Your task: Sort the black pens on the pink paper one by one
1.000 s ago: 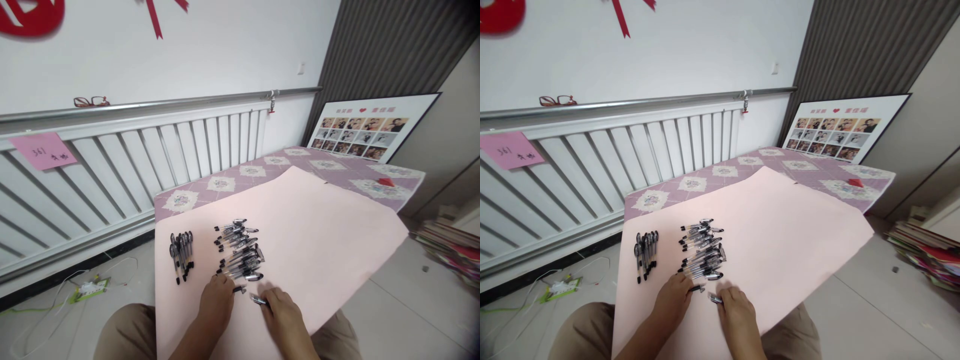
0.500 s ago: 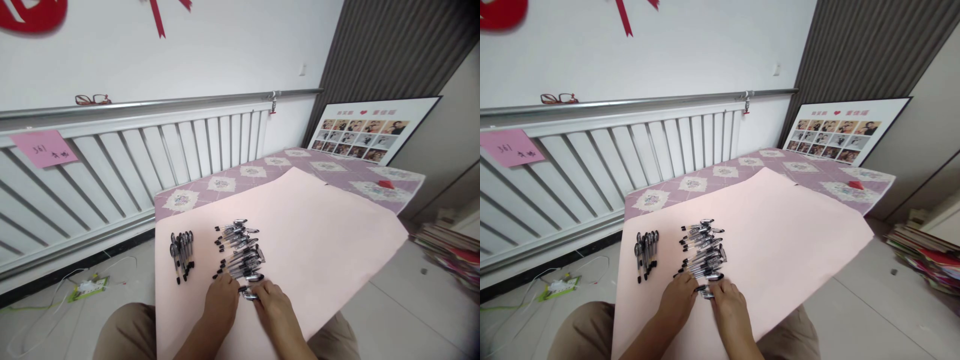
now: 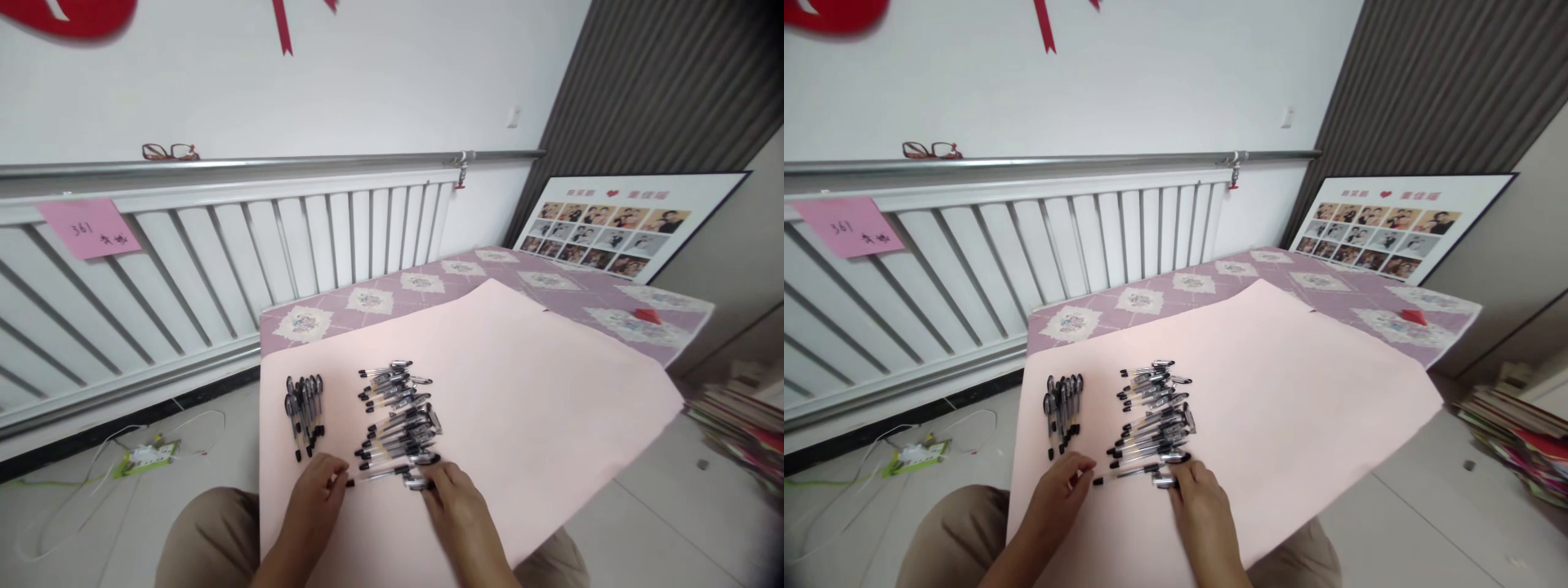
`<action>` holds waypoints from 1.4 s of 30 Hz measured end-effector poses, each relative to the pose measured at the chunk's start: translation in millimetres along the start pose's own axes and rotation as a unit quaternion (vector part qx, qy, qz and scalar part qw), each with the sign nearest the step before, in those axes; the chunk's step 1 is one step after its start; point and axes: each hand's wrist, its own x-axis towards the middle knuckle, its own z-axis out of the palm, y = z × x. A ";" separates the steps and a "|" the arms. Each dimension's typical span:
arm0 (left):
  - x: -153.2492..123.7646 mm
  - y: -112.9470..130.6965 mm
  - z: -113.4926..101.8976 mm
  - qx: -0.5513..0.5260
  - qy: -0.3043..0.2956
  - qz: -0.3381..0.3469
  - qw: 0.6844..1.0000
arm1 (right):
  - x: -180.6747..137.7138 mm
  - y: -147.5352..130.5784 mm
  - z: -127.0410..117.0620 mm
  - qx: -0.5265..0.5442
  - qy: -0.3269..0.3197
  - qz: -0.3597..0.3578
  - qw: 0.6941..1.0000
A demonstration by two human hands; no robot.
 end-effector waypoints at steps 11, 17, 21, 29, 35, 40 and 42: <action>-16.8 -38.2 -13.1 -0.100 0.088 -0.059 0.989 | 4.6 -2.8 -1.1 -0.024 0.040 -0.013 0.999; -18.6 -36.2 -13.1 -0.113 0.079 -0.070 0.988 | 5.1 1.5 3.5 -0.012 0.012 0.011 1.000; -21.0 -34.5 -12.6 -0.127 0.092 -0.076 0.985 | 2.8 4.6 2.4 0.000 0.003 0.008 1.000; -22.4 -38.7 -10.7 -0.177 0.113 -0.062 0.976 | 28.2 -35.9 2.4 0.019 0.005 -0.063 0.998; -23.0 -44.6 -6.7 -0.214 0.143 -0.059 0.964 | 72.1 -105.1 30.6 0.016 -0.087 -0.072 0.993; -22.8 -49.3 -6.2 -0.261 0.190 -0.084 0.943 | 99.2 -140.5 61.9 0.016 -0.124 -0.056 0.991; -22.6 -50.5 -6.5 -0.285 0.211 -0.108 0.929 | 104.1 -148.9 71.1 0.005 -0.131 -0.044 0.990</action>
